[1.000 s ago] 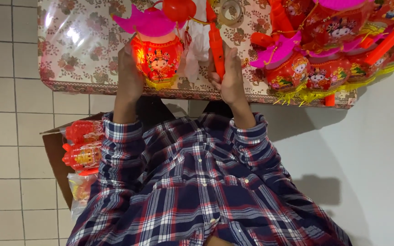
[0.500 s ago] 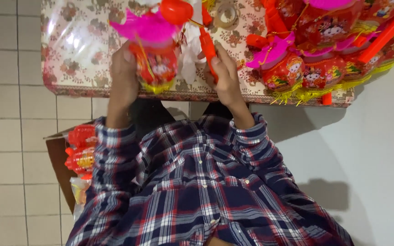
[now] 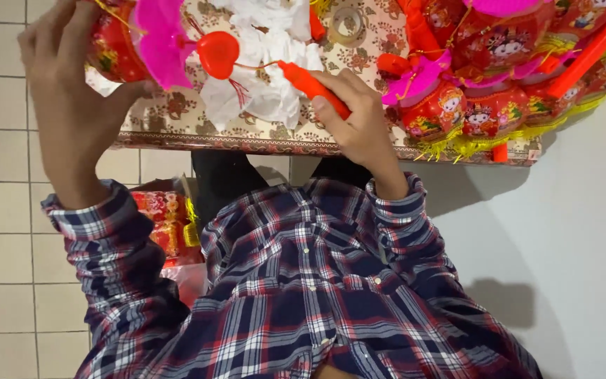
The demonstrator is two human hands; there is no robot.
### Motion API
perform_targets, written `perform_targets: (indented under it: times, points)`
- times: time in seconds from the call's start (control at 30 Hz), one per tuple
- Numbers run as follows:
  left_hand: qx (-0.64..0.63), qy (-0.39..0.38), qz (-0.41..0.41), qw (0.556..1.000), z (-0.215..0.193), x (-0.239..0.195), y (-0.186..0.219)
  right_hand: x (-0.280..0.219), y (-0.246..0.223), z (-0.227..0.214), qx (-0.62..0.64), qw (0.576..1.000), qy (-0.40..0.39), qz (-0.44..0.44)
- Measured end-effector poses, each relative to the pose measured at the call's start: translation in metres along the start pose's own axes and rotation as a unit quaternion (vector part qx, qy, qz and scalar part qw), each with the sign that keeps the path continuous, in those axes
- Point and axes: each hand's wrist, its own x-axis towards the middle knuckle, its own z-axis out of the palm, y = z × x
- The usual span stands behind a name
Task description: Assembling decorative lanterns by applying glue and attaching plastic handles.
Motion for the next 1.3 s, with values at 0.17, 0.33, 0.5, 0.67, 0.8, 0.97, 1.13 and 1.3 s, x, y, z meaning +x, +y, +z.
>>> perform_targets:
  times: [0.17, 0.33, 0.5, 0.67, 0.8, 0.97, 1.13, 1.3]
  points:
    - [-0.036, -0.03, -0.083, 0.995, 0.018, -0.006, -0.01, 0.007, 0.005, 0.011, -0.007, 1.0, -0.025, -0.006]
    - [-0.086, -0.035, -0.127, 0.988, 0.034, -0.007, -0.012, 0.007, 0.007, 0.015, -0.043, 0.999, -0.027, -0.003]
    - [-0.129, -0.058, -0.171, 0.975, 0.043, -0.017, -0.015, 0.005, 0.007, 0.015, -0.043, 0.999, -0.026, -0.01]
    - [-0.299, 0.031, -0.204, 0.932, 0.077, -0.059, -0.026, 0.004, 0.009, 0.013, -0.032, 0.999, -0.027, 0.005]
    - [-0.097, 0.24, -0.162, 0.952, 0.107, -0.039, 0.033, 0.002, 0.025, 0.015, 0.004, 1.0, 0.0, -0.004]
    - [-0.009, 0.087, 0.046, 0.995, 0.134, -0.018, 0.077, 0.006, 0.017, 0.019, -0.006, 0.999, -0.013, 0.032]
    - [0.135, 0.062, 0.179, 0.973, 0.125, 0.006, 0.085, 0.01, 0.005, 0.011, -0.033, 0.997, -0.051, 0.042]
    - [0.117, 0.049, 0.193, 0.973, 0.119, 0.014, 0.083, 0.01, 0.019, 0.015, -0.05, 0.995, -0.045, -0.078]
